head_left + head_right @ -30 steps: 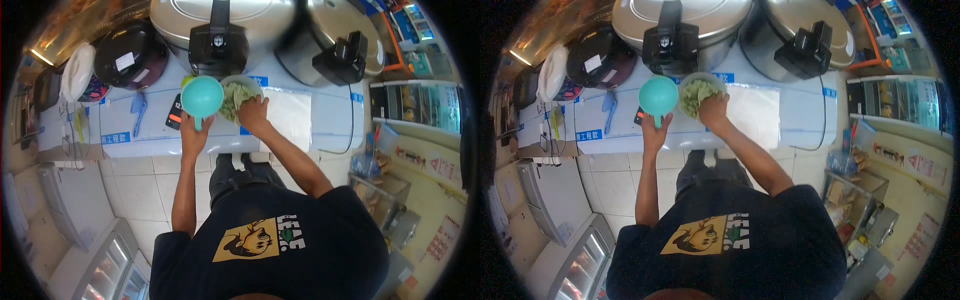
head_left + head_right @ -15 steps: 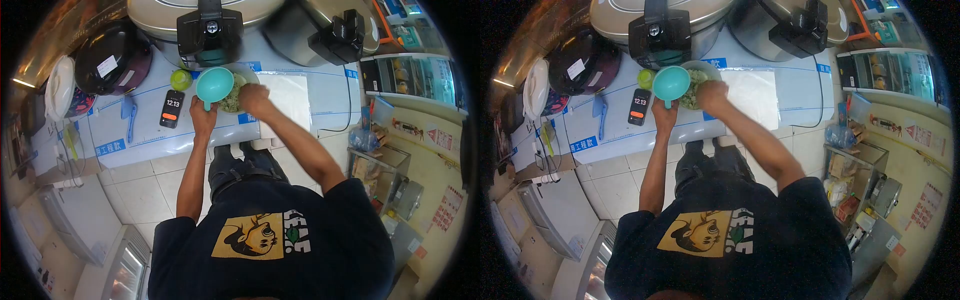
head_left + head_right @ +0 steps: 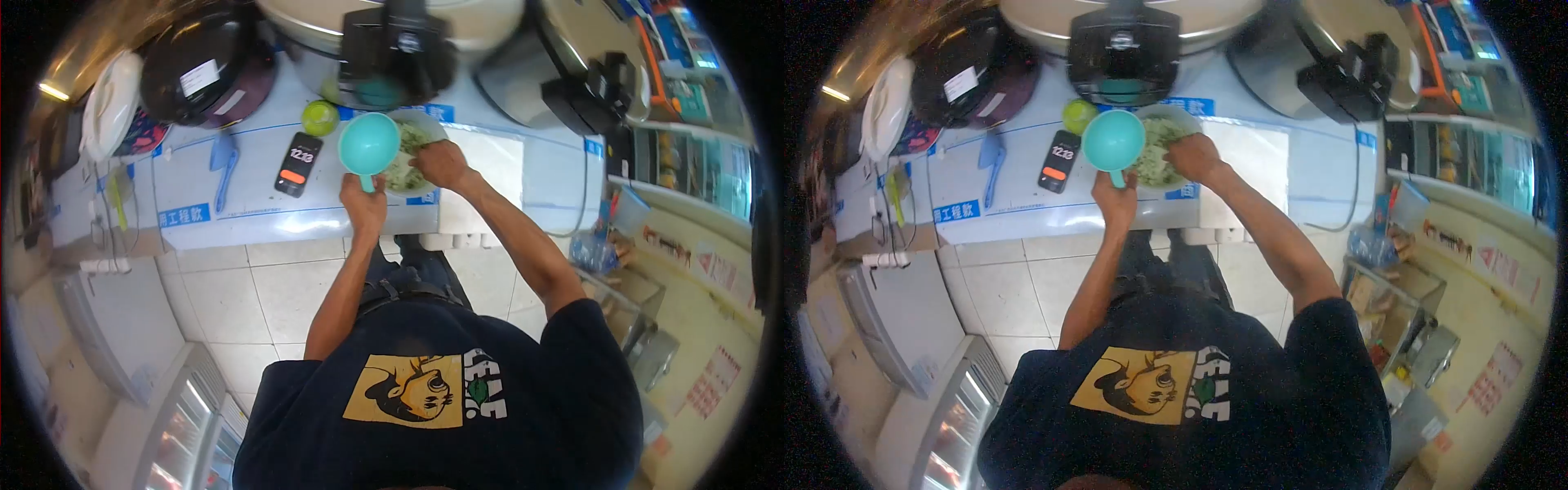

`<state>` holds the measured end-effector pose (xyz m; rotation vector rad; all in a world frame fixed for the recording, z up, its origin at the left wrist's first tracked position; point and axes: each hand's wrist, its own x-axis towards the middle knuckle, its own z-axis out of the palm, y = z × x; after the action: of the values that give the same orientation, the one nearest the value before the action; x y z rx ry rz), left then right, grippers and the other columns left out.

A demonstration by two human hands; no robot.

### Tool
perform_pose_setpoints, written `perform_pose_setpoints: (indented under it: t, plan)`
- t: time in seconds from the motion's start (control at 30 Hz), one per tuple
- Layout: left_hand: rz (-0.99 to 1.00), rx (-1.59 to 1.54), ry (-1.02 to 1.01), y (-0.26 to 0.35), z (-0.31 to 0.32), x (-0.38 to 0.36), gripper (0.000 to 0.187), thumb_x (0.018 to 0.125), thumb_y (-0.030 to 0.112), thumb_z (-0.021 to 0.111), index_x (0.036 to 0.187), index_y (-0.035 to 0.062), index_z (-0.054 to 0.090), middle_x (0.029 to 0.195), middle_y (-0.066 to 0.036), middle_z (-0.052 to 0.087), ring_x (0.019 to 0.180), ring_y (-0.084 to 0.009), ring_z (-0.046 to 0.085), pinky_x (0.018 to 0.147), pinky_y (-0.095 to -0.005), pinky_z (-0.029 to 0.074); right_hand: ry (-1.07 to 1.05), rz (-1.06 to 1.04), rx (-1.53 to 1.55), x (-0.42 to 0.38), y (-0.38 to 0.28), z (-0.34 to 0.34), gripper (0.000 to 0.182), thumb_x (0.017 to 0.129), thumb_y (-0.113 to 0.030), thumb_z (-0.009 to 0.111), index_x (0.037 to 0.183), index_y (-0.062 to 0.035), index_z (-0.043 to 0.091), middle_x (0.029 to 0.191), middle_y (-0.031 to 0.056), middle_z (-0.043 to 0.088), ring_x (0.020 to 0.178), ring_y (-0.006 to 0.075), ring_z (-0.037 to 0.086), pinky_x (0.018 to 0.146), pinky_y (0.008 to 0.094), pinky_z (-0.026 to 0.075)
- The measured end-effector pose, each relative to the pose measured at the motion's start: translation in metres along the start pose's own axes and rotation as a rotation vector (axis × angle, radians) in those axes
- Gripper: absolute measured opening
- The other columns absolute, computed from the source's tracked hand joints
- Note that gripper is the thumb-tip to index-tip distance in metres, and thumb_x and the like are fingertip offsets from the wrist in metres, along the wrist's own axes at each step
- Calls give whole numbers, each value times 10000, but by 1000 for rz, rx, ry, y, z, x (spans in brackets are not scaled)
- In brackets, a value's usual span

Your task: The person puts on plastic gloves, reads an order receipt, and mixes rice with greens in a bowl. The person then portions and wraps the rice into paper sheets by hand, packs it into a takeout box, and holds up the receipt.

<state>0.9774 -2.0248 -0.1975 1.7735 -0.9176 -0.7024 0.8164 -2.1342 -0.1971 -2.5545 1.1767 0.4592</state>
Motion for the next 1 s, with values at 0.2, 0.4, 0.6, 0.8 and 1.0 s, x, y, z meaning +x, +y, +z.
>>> perform_pose_setpoints:
  t: [0.2,0.4,0.6,0.8,1.0]
  plan:
    - [3,93,28,0,-1,0,126,726,-17,708,763,-22,588,727,-172,558,676,-363,565,623,-446,432,-3,-12,55,10,-4,10,287,941,-319,521,1017,-92,679,849,173,694,837,329,662,856,478,404]
    - [-40,76,-15,-5,-8,-1,231,739,92,786,805,5,583,735,-131,597,666,-257,591,626,-364,460,61,-143,65,-3,9,-13,259,956,-310,499,947,-109,661,784,138,685,768,312,663,792,431,453]
    - [17,176,-30,3,-49,-1,334,835,252,732,823,-39,568,755,-199,597,690,-371,599,624,-455,439,113,-52,97,-29,24,-30,322,957,-360,495,882,-83,641,724,156,665,695,345,644,672,462,485]
    - [-209,384,-370,41,-93,1,297,978,233,494,906,-55,506,820,-279,612,793,-476,598,681,-511,455,278,37,358,-55,34,-26,336,958,-350,488,837,-68,626,725,172,649,695,389,619,659,488,472]
    - [-36,677,-436,60,-86,5,273,964,203,479,946,-62,542,899,-288,620,847,-472,612,741,-522,494,291,79,453,-64,39,-22,327,959,-343,489,853,-60,615,752,186,643,744,396,614,676,493,466]
